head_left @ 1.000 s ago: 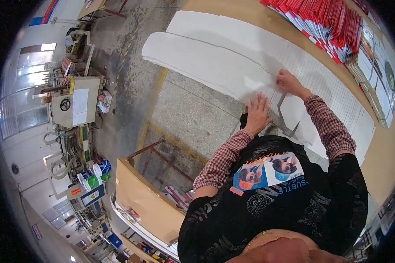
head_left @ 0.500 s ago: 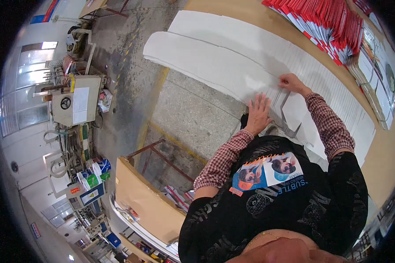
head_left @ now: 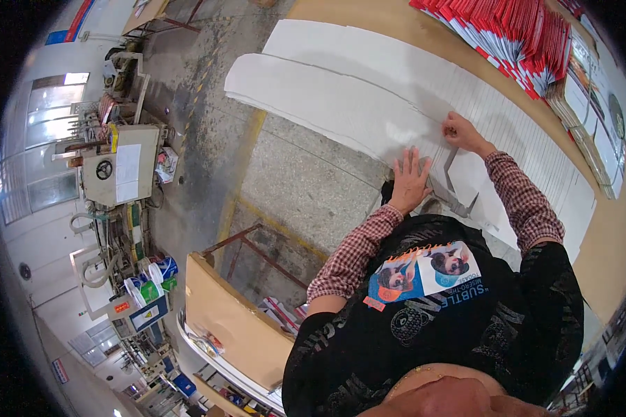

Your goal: Manually folding and stacking large printed paper or cardboard sheets on a workshop table.

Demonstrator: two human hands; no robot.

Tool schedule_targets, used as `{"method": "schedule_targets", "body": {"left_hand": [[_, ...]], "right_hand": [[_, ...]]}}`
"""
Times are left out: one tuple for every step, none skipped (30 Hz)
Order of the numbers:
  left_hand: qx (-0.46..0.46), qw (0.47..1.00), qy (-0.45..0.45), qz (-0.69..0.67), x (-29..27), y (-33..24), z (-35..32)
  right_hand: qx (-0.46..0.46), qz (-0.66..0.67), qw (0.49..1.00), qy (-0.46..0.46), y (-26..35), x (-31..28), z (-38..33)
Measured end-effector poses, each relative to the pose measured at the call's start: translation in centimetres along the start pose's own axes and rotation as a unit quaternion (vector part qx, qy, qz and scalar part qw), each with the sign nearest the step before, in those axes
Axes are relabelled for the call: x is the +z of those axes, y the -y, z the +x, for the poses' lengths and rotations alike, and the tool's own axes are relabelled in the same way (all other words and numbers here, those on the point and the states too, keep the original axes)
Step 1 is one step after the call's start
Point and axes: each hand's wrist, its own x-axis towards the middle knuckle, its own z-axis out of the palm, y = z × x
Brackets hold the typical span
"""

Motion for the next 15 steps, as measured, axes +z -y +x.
{"method": "schedule_targets", "body": {"left_hand": [[-0.001,1.000,0.000,0.000,0.02,0.04,-0.06],[-0.004,1.000,0.002,0.000,0.04,0.12,-0.08],[-0.007,1.000,0.005,0.000,0.07,0.13,-0.12],[-0.006,1.000,0.005,0.000,0.00,0.09,-0.12],[-0.004,1.000,0.002,-0.007,-0.06,0.02,-0.15],[-0.002,1.000,0.000,-0.014,-0.12,-0.02,-0.16],[-0.001,1.000,0.000,-0.015,-0.14,-0.09,-0.12],[0.002,1.000,0.008,-0.002,-0.16,-0.14,-0.07],[0.004,1.000,0.016,0.010,-0.18,-0.18,-0.01],[0.005,1.000,0.017,0.010,-0.20,-0.22,0.01],[0.006,1.000,0.014,0.014,-0.22,-0.25,0.04],[0.008,1.000,0.011,0.018,-0.23,-0.31,0.04],[0.009,1.000,0.011,0.018,-0.10,-0.22,-0.01],[0.009,1.000,0.004,0.016,0.01,-0.10,-0.07],[0.010,1.000,-0.004,0.013,0.13,-0.01,-0.12]], "right_hand": [[-0.001,0.000,1.000,0.001,0.18,-0.03,0.02],[0.000,-0.002,1.000,0.000,0.36,-0.09,0.07],[0.000,-0.004,1.000,-0.002,0.52,-0.17,0.09],[0.000,-0.005,1.000,-0.002,0.69,-0.28,0.05],[0.009,0.015,1.000,-0.010,0.87,-0.34,-0.10],[0.017,0.036,0.999,-0.018,1.04,-0.37,-0.18],[0.018,0.035,0.999,-0.019,0.91,-0.36,-0.36],[-0.006,0.014,1.000,-0.020,0.78,-0.34,-0.57],[-0.029,-0.007,0.999,-0.021,0.63,-0.33,-0.74],[-0.028,-0.007,0.999,-0.021,0.63,-0.34,-0.80],[-0.050,-0.034,0.998,-0.025,0.61,-0.39,-0.80],[-0.071,-0.062,0.995,-0.029,0.60,-0.42,-0.85],[-0.071,-0.062,0.995,-0.030,0.72,-0.41,-0.84],[-0.052,-0.045,0.997,-0.020,0.86,-0.39,-0.86],[-0.034,-0.029,0.999,-0.010,1.01,-0.38,-0.89]]}}
